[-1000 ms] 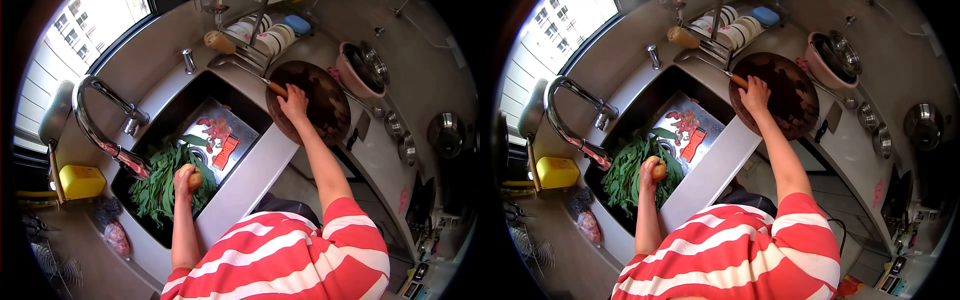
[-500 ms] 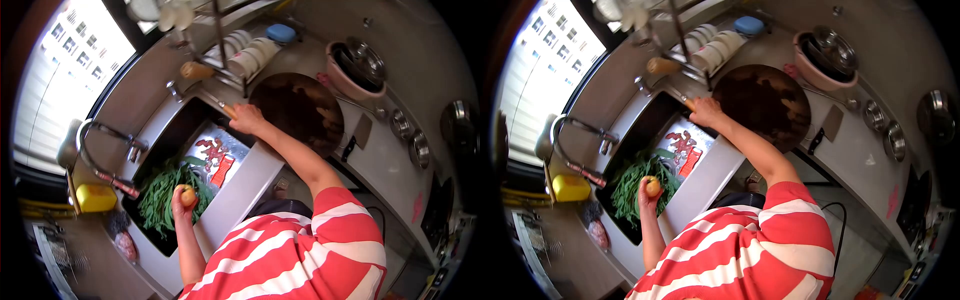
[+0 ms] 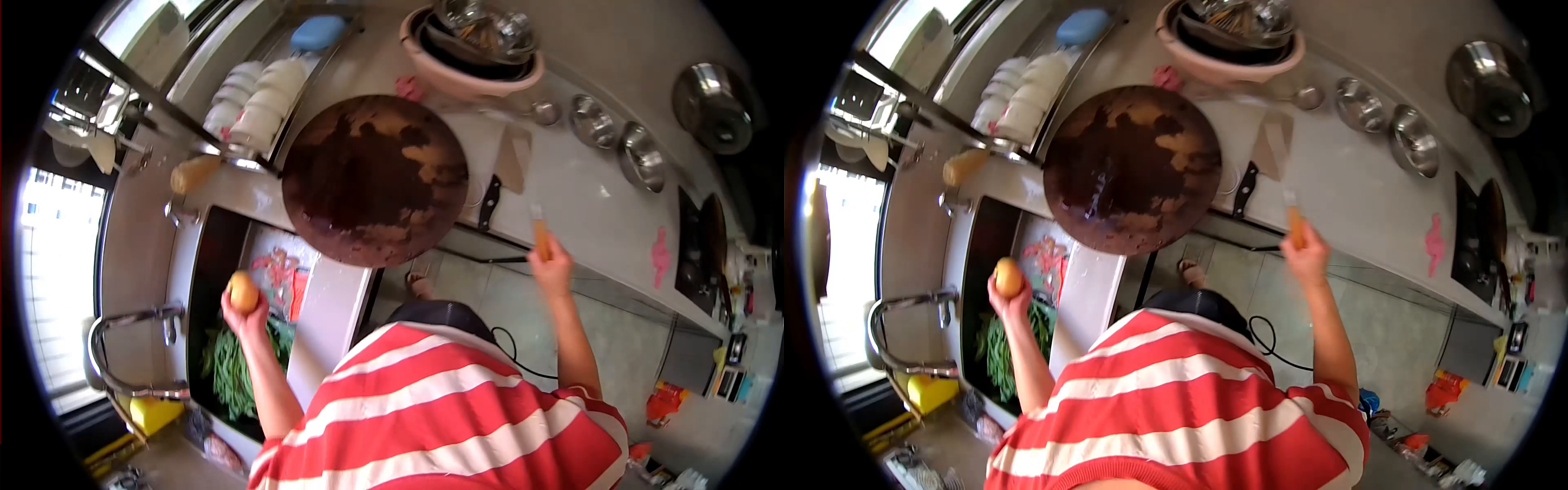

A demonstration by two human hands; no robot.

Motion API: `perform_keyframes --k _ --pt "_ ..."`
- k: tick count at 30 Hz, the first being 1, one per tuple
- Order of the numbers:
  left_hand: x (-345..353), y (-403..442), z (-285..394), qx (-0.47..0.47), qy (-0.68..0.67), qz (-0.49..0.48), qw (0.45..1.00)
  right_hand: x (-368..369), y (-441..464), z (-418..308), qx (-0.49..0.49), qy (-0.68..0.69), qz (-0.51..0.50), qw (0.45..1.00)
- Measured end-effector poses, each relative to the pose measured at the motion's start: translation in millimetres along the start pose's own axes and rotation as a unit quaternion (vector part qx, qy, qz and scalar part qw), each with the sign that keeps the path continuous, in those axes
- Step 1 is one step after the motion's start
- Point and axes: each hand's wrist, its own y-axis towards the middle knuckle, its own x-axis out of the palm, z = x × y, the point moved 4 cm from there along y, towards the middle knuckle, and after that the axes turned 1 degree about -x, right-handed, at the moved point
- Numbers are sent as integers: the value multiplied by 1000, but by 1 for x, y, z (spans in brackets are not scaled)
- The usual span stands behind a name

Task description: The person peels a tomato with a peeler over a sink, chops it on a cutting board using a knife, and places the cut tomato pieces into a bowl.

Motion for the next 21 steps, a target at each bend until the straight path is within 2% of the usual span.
perform_keyframes --k 1,2,3,5,8,9,10,12,13,15,16,17,20,21 --pt "30 -3 -13 14 27 -27 999 -9 -6 26 51 -14 1 999" --pt "65 -16 -34 17 49 -81 995 -16 -11 41 101 2 51 994" --pt "80 5 -42 4 56 -133 990 -22 -15 66 143 -54 37 988" --pt "130 -4 -76 49 125 -177 975 -29 -16 98 153 -108 59 981" --pt "179 -15 -124 90 278 -191 937 -32 4 112 102 -210 85 969" --pt "190 -19 -141 74 293 -200 932 -28 13 122 196 -247 -6 949" --pt "201 -21 -155 58 310 -209 926 -25 23 118 155 -292 0 944" --pt "211 -21 -173 86 377 -201 900 -19 42 108 75 -381 15 922" --pt "218 -30 -181 77 382 -216 895 -15 57 85 109 -374 -20 921" --pt "222 -41 -194 118 449 -214 860 23 77 90 -2 -268 19 963" --pt "223 -42 -196 146 484 -227 833 36 90 62 76 -162 -80 981" --pt "224 -46 -197 150 507 -217 821 54 97 19 151 -53 -176 971" --pt "219 -54 -185 124 547 -237 793 103 97 -35 70 -123 -216 966" --pt "215 -55 -180 109 546 -258 790 109 98 -37 88 -114 -222 964"
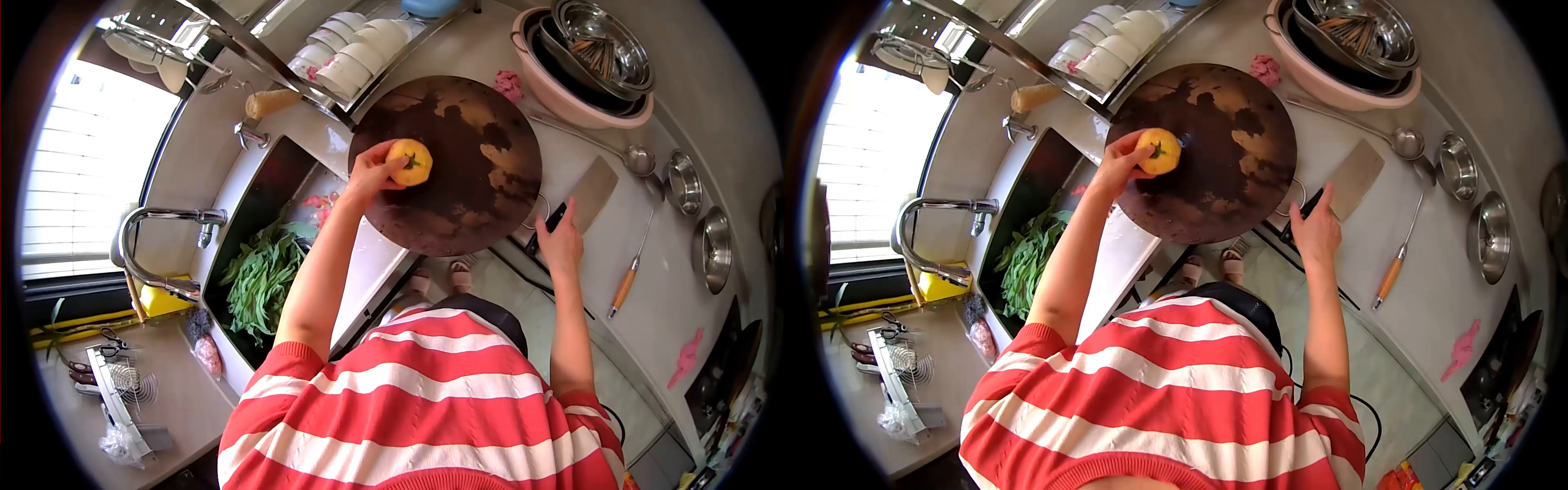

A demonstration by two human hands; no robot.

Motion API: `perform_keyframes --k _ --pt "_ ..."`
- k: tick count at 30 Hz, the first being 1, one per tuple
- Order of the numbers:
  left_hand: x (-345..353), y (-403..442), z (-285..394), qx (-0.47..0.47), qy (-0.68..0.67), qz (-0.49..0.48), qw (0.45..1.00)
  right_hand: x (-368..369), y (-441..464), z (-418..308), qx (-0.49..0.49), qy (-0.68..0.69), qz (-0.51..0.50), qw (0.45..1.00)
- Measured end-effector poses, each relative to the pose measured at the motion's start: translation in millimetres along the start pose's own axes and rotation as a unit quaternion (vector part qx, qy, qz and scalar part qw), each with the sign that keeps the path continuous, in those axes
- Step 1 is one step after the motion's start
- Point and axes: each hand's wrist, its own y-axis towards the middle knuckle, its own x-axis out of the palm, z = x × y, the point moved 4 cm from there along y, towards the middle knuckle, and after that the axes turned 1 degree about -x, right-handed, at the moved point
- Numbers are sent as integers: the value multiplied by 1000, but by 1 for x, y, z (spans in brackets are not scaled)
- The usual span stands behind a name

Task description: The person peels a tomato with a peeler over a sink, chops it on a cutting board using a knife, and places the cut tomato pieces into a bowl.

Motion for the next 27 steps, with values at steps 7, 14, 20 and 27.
perform_keyframes --k 7,14,20,27 --pt "-31 -16 7 30 135 -13 990 20 10 9 13 31 45 998" --pt "-37 -27 19 253 305 31 918 38 10 43 103 184 -43 976" --pt "-11 -15 37 293 376 22 879 11 -30 -4 30 25 -28 999" --pt "-25 -8 25 298 303 4 905 13 -6 77 79 -28 68 994"
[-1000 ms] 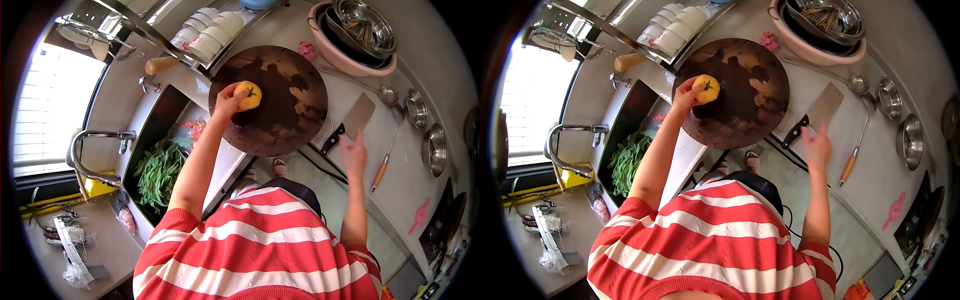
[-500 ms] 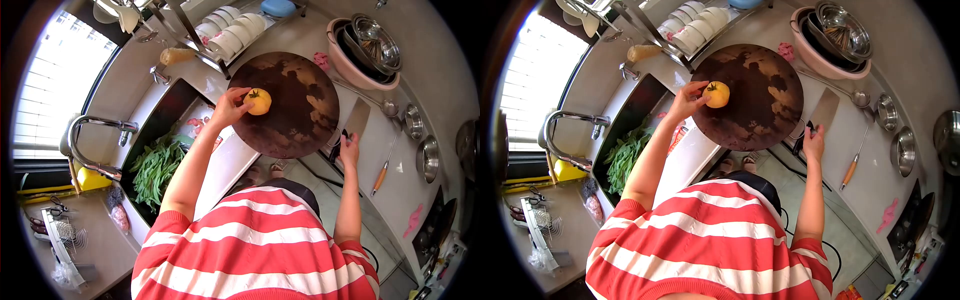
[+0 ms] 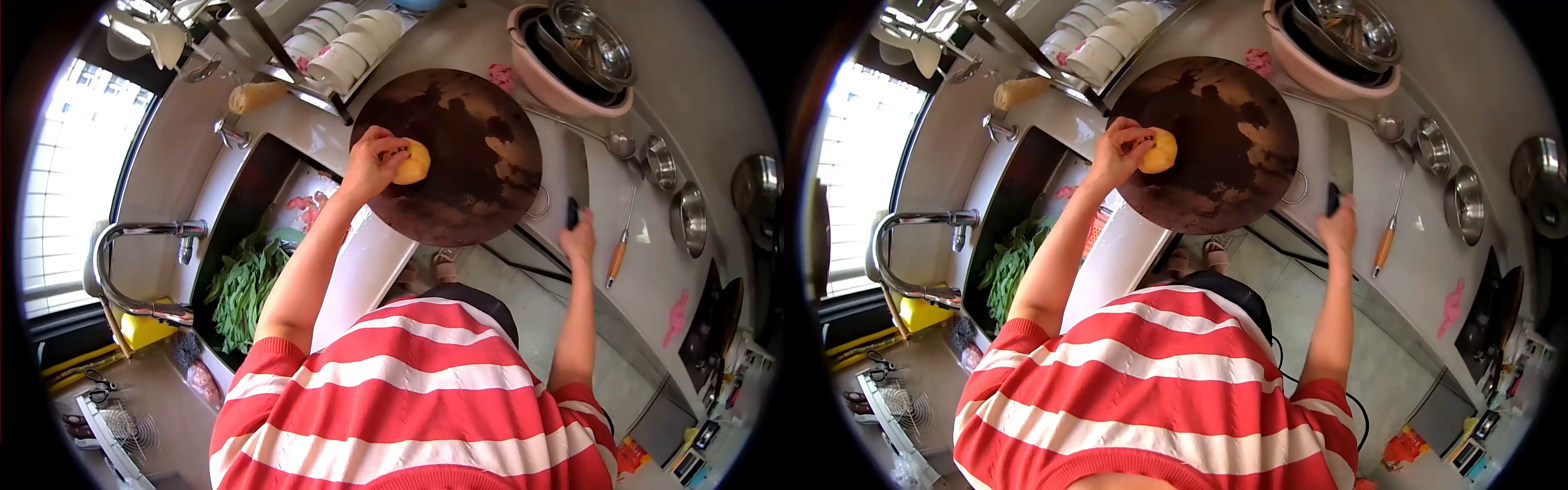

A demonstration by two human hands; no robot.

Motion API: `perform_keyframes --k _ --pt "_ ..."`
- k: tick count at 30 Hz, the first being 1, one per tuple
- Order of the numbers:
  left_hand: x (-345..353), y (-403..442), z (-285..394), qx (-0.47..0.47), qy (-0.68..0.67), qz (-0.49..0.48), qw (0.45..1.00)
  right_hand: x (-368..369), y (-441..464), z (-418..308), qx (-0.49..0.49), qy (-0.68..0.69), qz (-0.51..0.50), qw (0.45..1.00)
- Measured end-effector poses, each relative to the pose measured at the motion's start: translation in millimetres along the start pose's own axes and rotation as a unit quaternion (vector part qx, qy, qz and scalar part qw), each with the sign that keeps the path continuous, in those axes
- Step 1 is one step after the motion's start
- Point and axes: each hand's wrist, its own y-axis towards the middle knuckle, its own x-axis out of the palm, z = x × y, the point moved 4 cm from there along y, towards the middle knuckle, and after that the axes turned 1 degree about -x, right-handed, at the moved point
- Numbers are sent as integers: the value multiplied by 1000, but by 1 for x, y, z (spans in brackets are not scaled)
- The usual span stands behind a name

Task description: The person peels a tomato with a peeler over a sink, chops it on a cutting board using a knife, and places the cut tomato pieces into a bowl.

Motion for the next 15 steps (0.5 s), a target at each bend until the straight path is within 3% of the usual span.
perform_keyframes --k 2,5,8,10,12,15 --pt "-1 -7 -4 15 -11 31 999 -44 -16 2 32 87 11 996" --pt "0 -17 -5 10 -43 56 997 -84 -52 -29 46 296 -68 952" --pt "4 -28 5 25 -48 74 996 -97 -84 -89 3 379 -115 918" --pt "6 -31 1 17 -49 90 995 -94 -98 -133 -24 374 -202 905" --pt "8 -33 -3 -13 -83 110 990 -70 -101 -159 -123 350 -209 905" --pt "10 -38 -8 -19 -63 114 991 -64 -103 -195 -193 326 -236 895"
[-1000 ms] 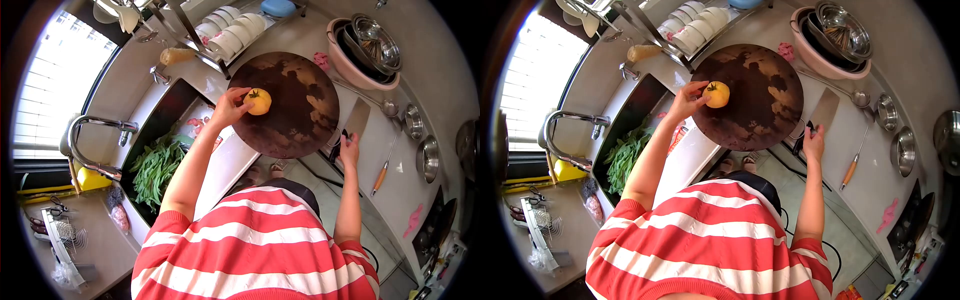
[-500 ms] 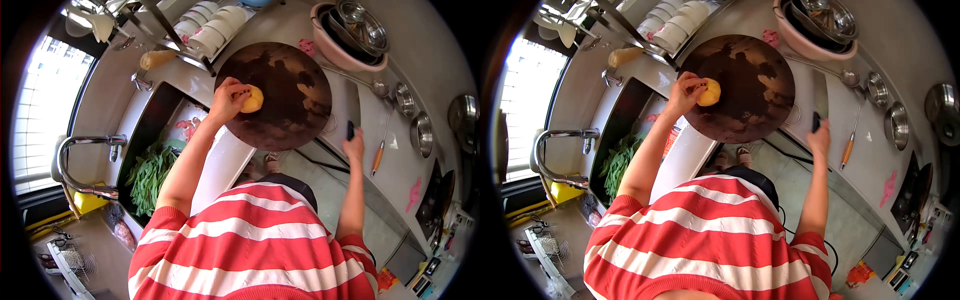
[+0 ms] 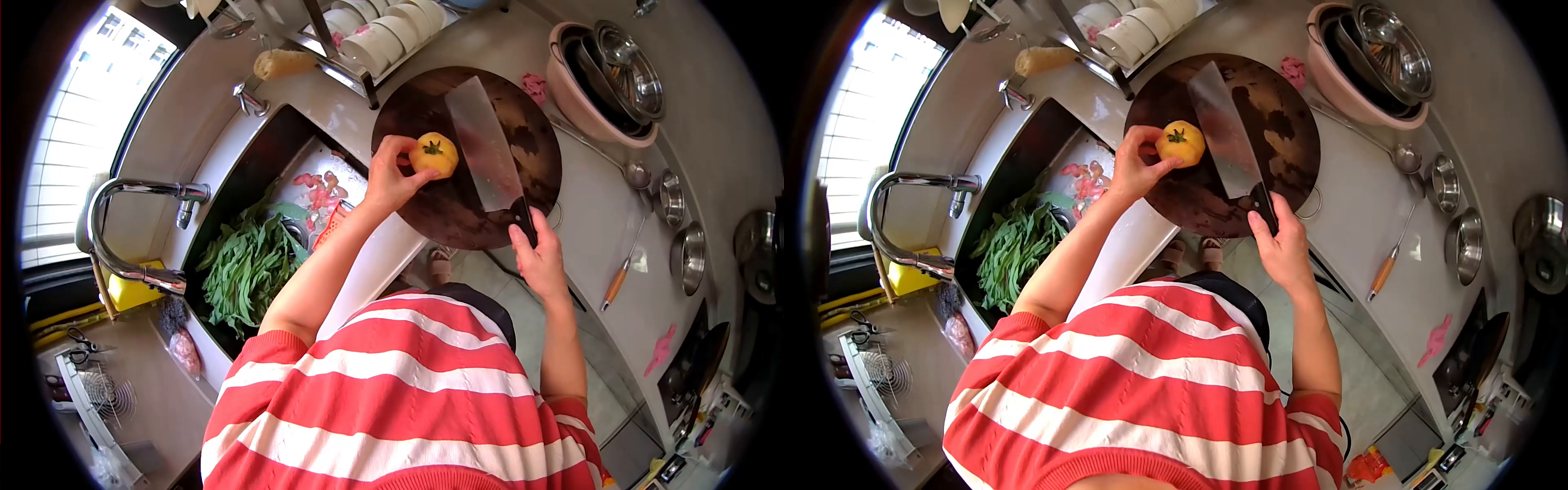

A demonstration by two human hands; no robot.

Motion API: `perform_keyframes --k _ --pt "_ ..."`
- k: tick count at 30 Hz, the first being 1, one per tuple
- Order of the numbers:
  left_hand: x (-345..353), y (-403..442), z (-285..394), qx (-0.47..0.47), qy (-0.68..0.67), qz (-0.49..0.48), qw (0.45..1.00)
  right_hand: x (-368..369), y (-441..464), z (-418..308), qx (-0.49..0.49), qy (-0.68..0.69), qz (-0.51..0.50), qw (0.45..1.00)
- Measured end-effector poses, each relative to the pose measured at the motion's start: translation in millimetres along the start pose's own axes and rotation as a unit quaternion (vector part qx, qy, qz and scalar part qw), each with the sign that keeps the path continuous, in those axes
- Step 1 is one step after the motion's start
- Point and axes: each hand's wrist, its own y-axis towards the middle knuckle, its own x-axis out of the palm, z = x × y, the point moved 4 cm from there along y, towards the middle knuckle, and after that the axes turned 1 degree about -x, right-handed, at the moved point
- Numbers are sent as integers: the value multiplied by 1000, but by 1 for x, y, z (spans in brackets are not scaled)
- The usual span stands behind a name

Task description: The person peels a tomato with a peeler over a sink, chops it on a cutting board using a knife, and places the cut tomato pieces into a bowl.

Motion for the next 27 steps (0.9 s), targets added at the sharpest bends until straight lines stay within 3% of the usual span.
perform_keyframes --k 7,10,19,22,27 --pt "1 -3 4 -6 -1 19 1000 5 20 -6 -37 -37 -44 998" --pt "0 -4 5 4 -10 29 1000 4 21 -13 58 -18 -84 995" --pt "6 -6 -5 -3 -19 32 999 6 24 -18 115 80 -111 984" --pt "17 -10 -9 -25 71 54 996 4 21 -18 -100 -77 -32 991" --pt "25 0 -11 -52 75 23 996 -3 17 -22 -110 -154 -13 982"
